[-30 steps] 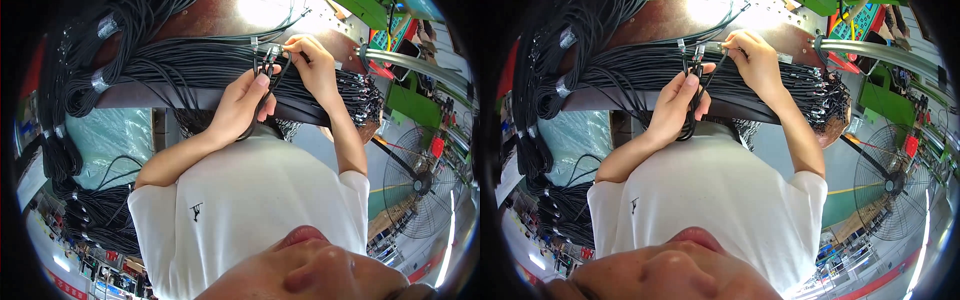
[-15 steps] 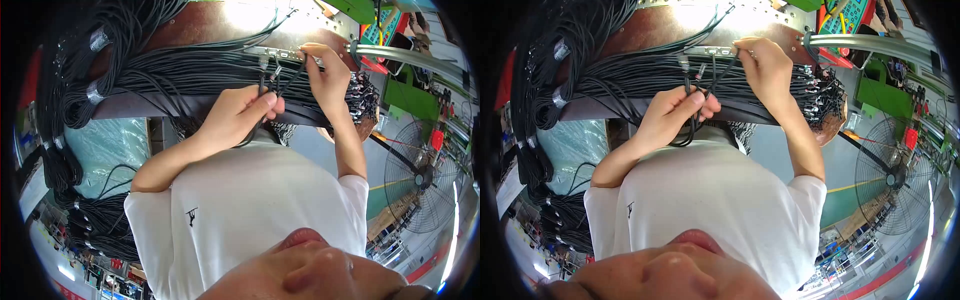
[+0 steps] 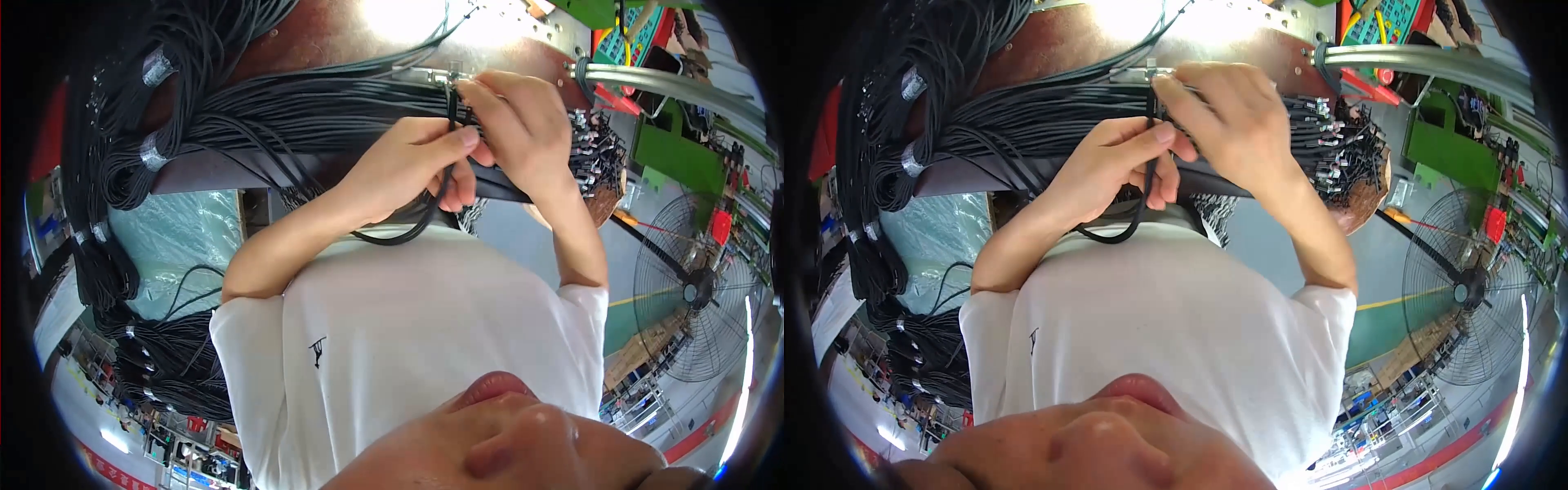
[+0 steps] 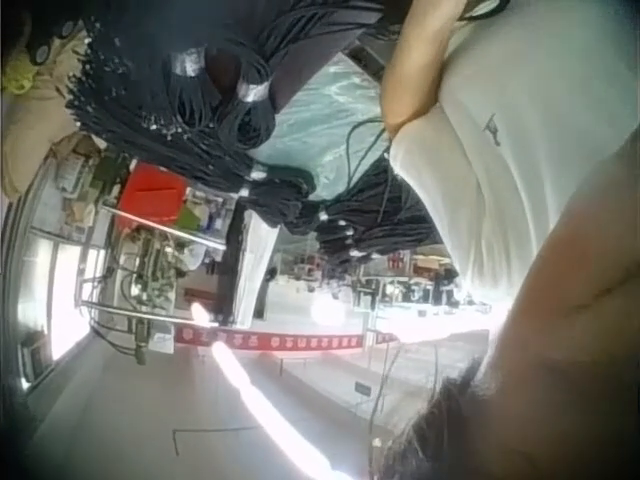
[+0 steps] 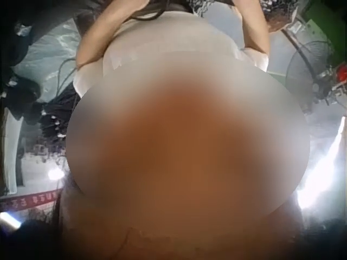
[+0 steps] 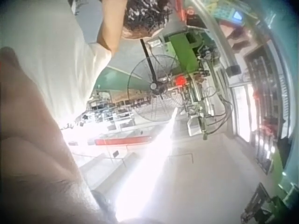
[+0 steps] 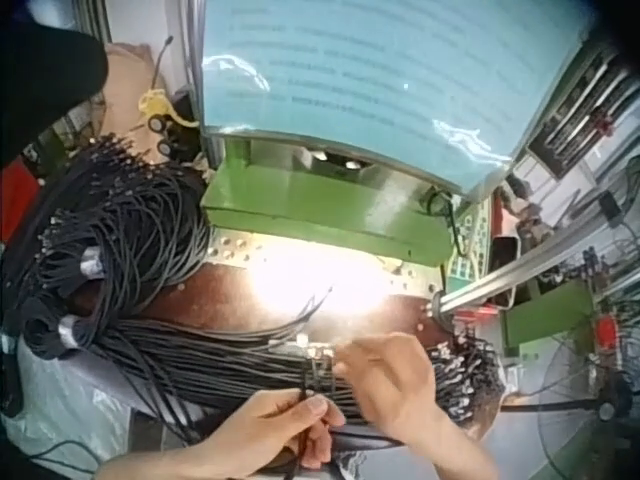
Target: Plugging black cables into a connector fixture for testing.
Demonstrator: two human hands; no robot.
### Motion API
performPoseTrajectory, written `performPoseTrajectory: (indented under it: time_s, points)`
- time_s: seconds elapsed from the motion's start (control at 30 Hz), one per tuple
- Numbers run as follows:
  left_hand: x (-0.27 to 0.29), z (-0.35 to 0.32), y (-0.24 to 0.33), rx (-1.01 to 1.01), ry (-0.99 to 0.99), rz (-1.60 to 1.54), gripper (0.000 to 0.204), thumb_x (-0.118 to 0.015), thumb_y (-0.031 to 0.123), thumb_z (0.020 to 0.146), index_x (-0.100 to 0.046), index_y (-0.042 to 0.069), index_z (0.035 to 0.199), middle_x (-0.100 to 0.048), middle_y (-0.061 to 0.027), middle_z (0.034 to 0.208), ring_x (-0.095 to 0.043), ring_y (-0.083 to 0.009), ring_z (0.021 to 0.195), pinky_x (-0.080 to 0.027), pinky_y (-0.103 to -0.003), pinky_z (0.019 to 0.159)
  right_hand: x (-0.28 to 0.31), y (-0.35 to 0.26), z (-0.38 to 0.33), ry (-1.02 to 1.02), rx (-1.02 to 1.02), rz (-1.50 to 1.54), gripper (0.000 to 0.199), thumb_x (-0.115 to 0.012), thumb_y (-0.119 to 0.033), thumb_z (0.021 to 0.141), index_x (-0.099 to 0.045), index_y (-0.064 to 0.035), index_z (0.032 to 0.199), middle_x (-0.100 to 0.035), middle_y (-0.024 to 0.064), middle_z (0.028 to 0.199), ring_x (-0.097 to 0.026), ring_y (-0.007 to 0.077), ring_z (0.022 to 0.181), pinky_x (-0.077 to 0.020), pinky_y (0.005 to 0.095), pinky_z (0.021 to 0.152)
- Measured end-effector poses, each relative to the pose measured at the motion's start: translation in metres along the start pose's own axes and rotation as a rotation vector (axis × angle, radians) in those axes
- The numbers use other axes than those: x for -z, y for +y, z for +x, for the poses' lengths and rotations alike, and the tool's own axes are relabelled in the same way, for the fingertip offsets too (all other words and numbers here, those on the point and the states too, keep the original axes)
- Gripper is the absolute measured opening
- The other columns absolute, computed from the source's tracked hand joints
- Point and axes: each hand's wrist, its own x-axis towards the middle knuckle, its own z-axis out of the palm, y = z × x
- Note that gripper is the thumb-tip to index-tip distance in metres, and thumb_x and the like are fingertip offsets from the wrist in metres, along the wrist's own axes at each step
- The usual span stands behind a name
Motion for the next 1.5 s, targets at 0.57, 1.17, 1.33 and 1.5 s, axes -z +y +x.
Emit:
performPoseTrajectory:
  time_s: [0.57,1.17,1.33,1.5]
  points:
    - [-0.007,0.009,-0.009,-0.086,0.112,-0.244,0.031,-0.039,0.03,0.104,-0.056,0.004,0.103,-0.037,0.004,0.061,-0.028,-0.0032,0.052,-0.022,-0.02,0.045,-0.025,0.043,-0.038,-0.125,-0.627,0.558,0.012,-0.066,0.005,0.079,-0.061,-0.0012,0.088,-0.071,0.0083,0.1,-0.068,0.0244,0.09,-0.0528,0.0296,0.08]
    - [-0.015,0.006,0.027,-0.487,0.079,1.048,0.016,-0.062,0.016,0.091,-0.066,0.001,0.096,-0.067,-0.0099,0.08,-0.065,-0.0161,0.066,-0.05,-0.026,0.06,-0.01,0.051,-0.053,-0.046,-0.517,0.355,0.015,-0.072,-0.003,0.078,-0.062,-0.0032,0.089,-0.068,0.0085,0.097,-0.066,0.0272,0.089,-0.052,0.0326,0.076]
    - [0.021,0.002,0.035,-0.332,0.22,0.934,0.022,-0.057,0.02,0.095,-0.067,0.001,0.101,-0.068,-0.006,0.084,-0.063,-0.0106,0.077,-0.049,-0.025,0.07,-0.013,0.046,-0.049,-0.114,-0.581,0.367,0.015,-0.071,-0.002,0.079,-0.059,-0.003,0.089,-0.068,0.0086,0.098,-0.066,0.0279,0.088,-0.0525,0.0326,0.073]
    - [0.071,0.049,0.054,-0.484,0.465,1.084,0.029,-0.052,0.026,0.097,-0.064,0.001,0.09,-0.064,-0.0034,0.075,-0.057,-0.0085,0.068,-0.045,-0.024,0.065,-0.015,0.046,-0.056,-0.089,-0.457,0.234,0.016,-0.071,-0.002,0.079,-0.058,-0.0025,0.088,-0.068,0.0081,0.099,-0.065,0.0279,0.089,-0.0522,0.0329,0.075]
